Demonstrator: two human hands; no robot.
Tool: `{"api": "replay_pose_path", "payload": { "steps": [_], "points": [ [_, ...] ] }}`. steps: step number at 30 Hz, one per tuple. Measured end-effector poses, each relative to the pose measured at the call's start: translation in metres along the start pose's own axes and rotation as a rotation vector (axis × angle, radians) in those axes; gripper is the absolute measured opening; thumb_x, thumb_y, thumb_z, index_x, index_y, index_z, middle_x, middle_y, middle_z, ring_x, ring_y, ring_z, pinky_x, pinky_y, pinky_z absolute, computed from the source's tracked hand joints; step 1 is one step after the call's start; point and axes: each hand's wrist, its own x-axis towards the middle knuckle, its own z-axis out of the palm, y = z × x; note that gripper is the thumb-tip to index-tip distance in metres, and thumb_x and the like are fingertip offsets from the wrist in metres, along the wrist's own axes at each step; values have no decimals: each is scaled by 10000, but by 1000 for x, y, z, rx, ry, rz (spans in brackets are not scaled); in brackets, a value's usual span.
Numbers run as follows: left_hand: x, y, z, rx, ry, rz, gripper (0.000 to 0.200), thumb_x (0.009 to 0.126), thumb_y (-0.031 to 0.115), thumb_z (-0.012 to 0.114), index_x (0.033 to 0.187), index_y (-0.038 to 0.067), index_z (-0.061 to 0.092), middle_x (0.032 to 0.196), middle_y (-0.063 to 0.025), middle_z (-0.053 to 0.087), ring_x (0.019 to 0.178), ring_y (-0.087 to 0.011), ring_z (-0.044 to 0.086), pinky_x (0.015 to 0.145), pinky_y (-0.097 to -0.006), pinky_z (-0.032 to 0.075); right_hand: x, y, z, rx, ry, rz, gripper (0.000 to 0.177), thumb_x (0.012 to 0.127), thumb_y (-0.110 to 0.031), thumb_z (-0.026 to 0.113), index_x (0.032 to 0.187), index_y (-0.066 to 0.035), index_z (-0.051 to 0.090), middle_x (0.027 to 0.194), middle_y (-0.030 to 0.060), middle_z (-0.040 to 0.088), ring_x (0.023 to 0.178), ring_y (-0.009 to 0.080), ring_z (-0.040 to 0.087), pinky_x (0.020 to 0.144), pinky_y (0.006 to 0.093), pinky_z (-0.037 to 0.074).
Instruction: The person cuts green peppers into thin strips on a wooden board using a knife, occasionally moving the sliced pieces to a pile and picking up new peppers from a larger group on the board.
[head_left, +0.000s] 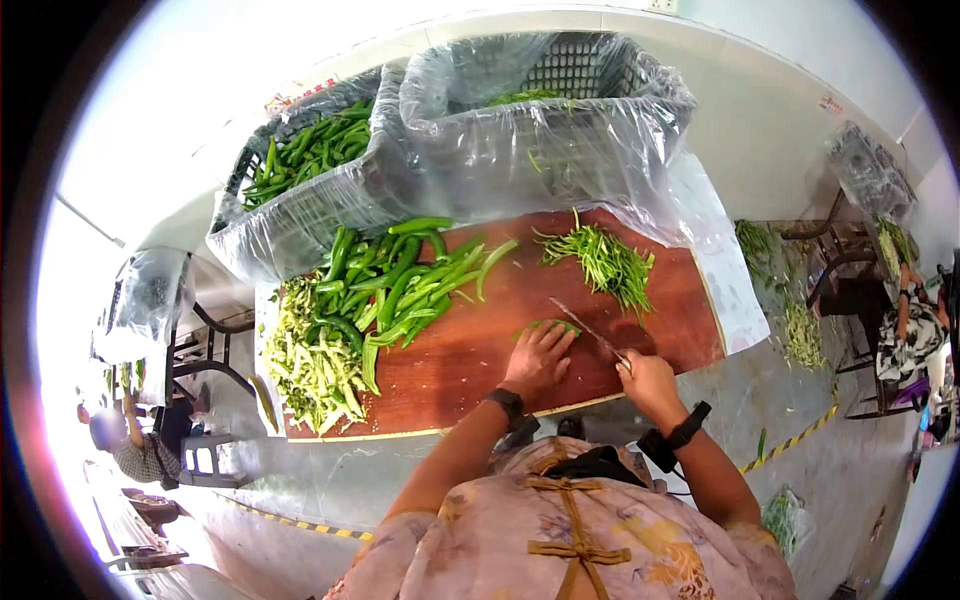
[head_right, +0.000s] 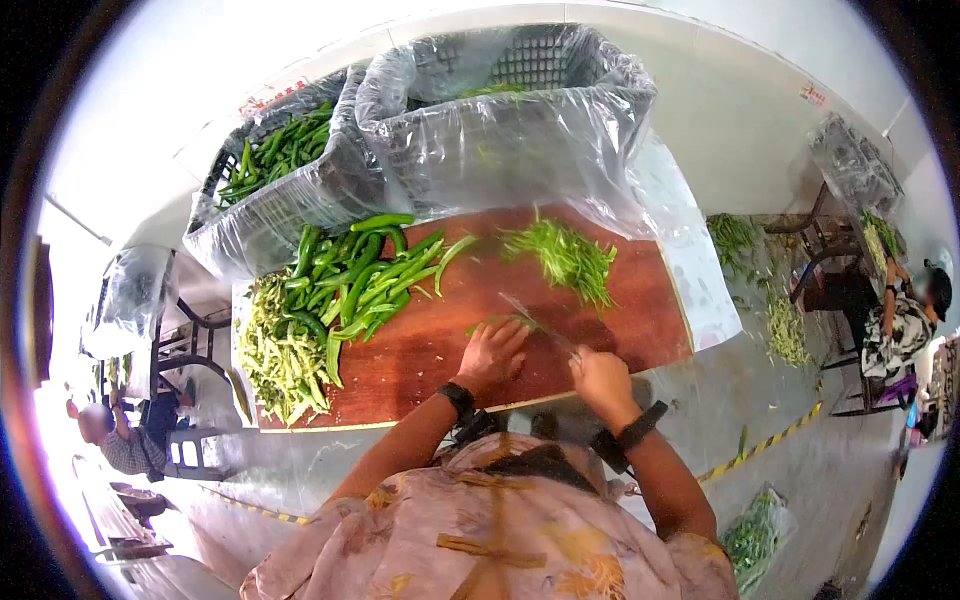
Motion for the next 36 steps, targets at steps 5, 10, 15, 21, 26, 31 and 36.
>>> {"api": "replay_pose_path", "payload": {
  "steps": [5, 10, 15, 21, 26, 31, 36],
  "points": [
    [5, 4, -9, 48, -33, -1, 419, 810, 266, 575, 1200, 113, 548, 1224, -74, 517, 1188, -275, 418, 988, -441, 339, 12, -10, 8, -41, -46, -73, 215, 838, -221, 551, 967, -53, 591, 710, 185, 614, 690, 381, 594, 629, 488, 461],
    [9, 5, -7, 5, -99, -77, 310, 808, 245, 578, 1089, 119, 614, 1159, -54, 536, 1118, -259, 453, 914, -434, 367, 17, -13, 15, -93, -78, -74, 206, 841, -216, 548, 959, -52, 588, 706, 177, 618, 691, 370, 603, 632, 483, 469],
    [10, -1, -2, -20, -34, -49, 280, 796, 236, 587, 1050, 126, 630, 1129, -50, 545, 1085, -264, 471, 899, -440, 370, 19, -18, 13, -119, -81, -68, 192, 843, -208, 546, 933, -42, 579, 693, 179, 615, 671, 366, 606, 609, 476, 474],
    [10, -2, -3, -2, 12, -36, 257, 782, 227, 593, 1017, 130, 633, 1097, -39, 550, 1062, -262, 481, 878, -439, 375, 21, -23, 11, -126, -52, -104, 168, 845, -199, 543, 875, -35, 559, 685, 177, 612, 647, 362, 605, 586, 466, 480],
    [12, -1, -8, -19, 1, -44, 253, 777, 220, 592, 1010, 131, 635, 1091, -35, 550, 1072, -256, 478, 883, -436, 372, 25, -24, 13, -144, -67, -104, 168, 846, -189, 530, 863, -24, 560, 662, 187, 606, 631, 371, 606, 577, 473, 484],
    [12, 0, -8, -35, -70, -63, 273, 780, 203, 585, 1033, 111, 628, 1101, -36, 557, 1100, -253, 469, 913, -438, 362, 31, -20, 29, -131, -64, -121, 162, 842, -170, 517, 827, -17, 566, 646, 195, 602, 626, 380, 608, 585, 479, 491],
    [13, -2, -6, -54, 23, -31, 306, 763, 200, 600, 1051, 99, 619, 1114, -46, 560, 1107, -252, 471, 922, -436, 368, 56, -21, 40, -97, -24, -91, 172, 838, -175, 525, 793, -15, 571, 664, 208, 604, 643, 388, 606, 600, 482, 492]
  ]
}}
